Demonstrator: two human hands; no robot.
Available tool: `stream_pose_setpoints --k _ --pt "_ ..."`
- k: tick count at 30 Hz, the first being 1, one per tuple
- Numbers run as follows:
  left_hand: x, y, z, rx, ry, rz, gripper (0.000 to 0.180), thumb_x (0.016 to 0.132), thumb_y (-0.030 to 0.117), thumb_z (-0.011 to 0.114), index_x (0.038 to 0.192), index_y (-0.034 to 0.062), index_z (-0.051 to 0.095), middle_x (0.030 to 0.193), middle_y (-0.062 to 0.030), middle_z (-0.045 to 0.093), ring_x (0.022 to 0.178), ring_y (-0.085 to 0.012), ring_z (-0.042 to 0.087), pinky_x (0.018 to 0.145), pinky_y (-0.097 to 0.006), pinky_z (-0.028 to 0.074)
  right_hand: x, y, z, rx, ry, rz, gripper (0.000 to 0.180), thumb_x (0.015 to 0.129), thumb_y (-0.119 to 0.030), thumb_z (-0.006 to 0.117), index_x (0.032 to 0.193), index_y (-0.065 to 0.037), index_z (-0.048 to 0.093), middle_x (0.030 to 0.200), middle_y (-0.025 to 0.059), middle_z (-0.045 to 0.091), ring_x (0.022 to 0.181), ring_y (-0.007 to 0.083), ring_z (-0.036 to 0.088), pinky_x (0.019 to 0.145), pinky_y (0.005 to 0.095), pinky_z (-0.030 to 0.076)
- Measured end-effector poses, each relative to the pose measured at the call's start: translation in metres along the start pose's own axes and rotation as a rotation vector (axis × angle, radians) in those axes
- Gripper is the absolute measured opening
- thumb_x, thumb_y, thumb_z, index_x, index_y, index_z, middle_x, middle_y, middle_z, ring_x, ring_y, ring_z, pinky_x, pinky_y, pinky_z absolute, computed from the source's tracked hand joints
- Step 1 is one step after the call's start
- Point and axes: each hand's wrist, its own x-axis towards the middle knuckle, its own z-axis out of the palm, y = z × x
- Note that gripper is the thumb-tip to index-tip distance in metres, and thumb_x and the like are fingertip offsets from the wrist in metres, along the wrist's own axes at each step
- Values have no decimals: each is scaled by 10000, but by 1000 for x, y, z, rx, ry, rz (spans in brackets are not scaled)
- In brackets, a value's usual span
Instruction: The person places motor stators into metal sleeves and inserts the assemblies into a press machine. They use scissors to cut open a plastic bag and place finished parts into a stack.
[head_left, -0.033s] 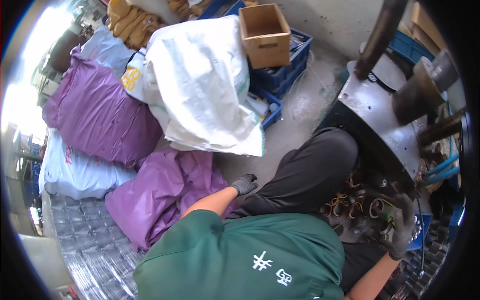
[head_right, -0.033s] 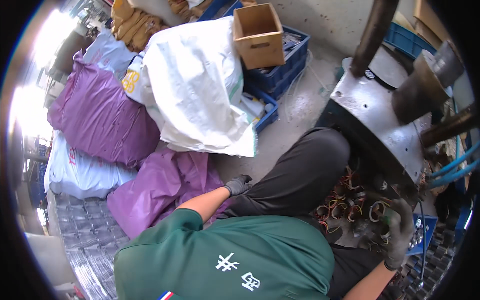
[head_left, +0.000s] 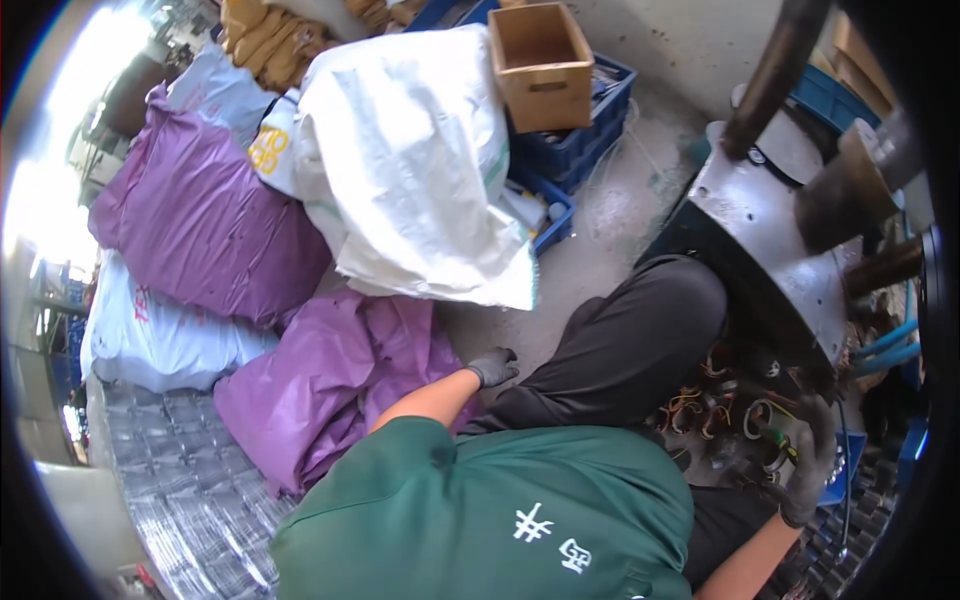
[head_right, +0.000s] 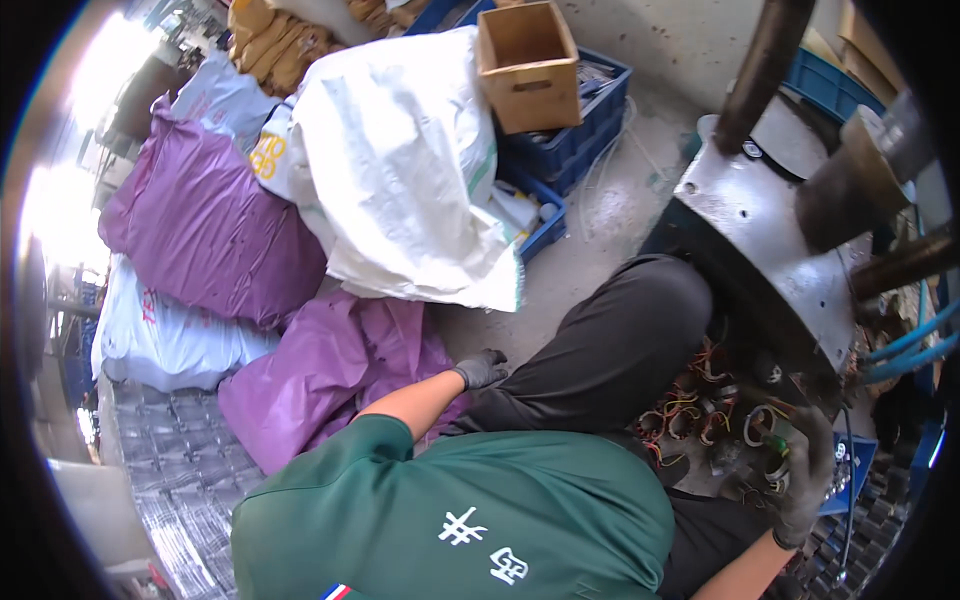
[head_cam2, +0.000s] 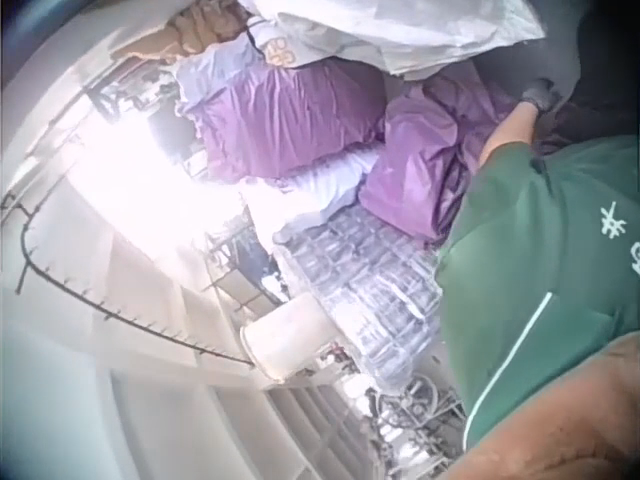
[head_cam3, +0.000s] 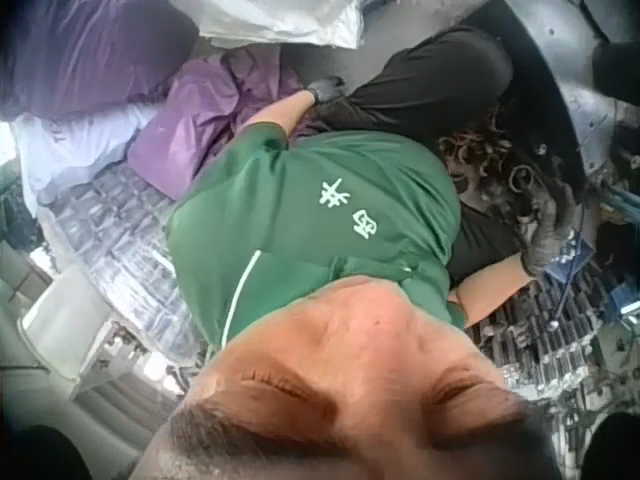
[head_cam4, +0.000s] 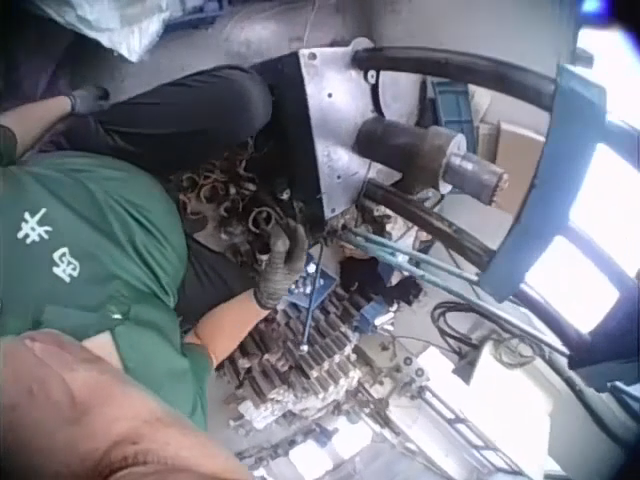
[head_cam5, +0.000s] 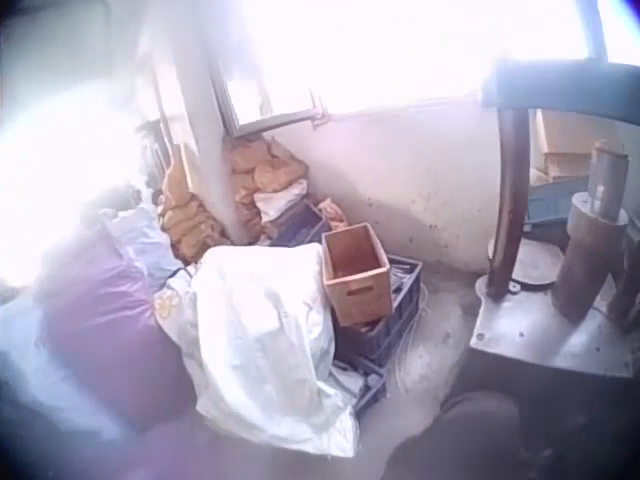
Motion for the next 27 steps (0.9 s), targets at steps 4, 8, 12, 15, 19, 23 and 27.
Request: stream_pose_setpoints --k 4,8,12,15,19,23,27 --pt "11 -73 12 -291 178 -279 531 935 415 660 1331 62 676 1305 -256 673 1247 -415 623 1095 -469 478 -3 44 -32 -27 -114 45 502 1012 -217 664 1437 29 557 1327 148 654 1202 247 631 1076 395 475" --pt "-18 -147 -3 -13 624 -352 543 899 405 698 1238 -18 689 1237 -300 686 1165 -442 664 1023 -489 529 -6 124 -76 -35 -171 292 491 1021 -196 657 1453 16 558 1324 131 661 1229 233 614 1097 382 456" --pt "-60 -170 -63 90 262 -719 556 920 485 643 1238 36 716 1323 -229 681 1225 -393 660 1046 -481 533 -8 161 -96 -197 -223 374 465 1016 -181 661 1437 -1 576 1287 107 673 1222 216 603 1086 363 451" --pt "-86 -228 -54 6 317 -954 594 889 481 641 1254 19 717 1368 -300 626 1288 -399 614 1118 -464 474 -9 171 -87 -183 -283 425 386 980 -116 622 1348 -3 634 1213 71 686 1075 169 614 961 323 491" --pt "-101 -262 -32 1 130 -898 685 892 561 650 1338 43 685 1429 -250 610 1304 -391 608 1109 -440 482 2 129 -46 -176 -342 427 380 960 -107 607 1328 -20 649 1169 52 701 869 105 607 757 268 505" --pt "-73 -186 -21 -48 40 -551 574 891 445 698 1340 88 680 1404 -209 634 1278 -389 615 1079 -465 495 -2 125 -52 -207 -250 542 417 956 -36 625 1364 40 594 1241 112 695 1111 204 649 988 322 504" --pt "-116 -82 -101 126 588 -140 483 861 337 765 1273 101 676 1232 -179 689 1132 -380 658 1009 -481 516 -3 139 -58 -232 -415 334 418 940 -63 605 1347 25 630 1286 125 703 1201 218 630 1068 335 455"
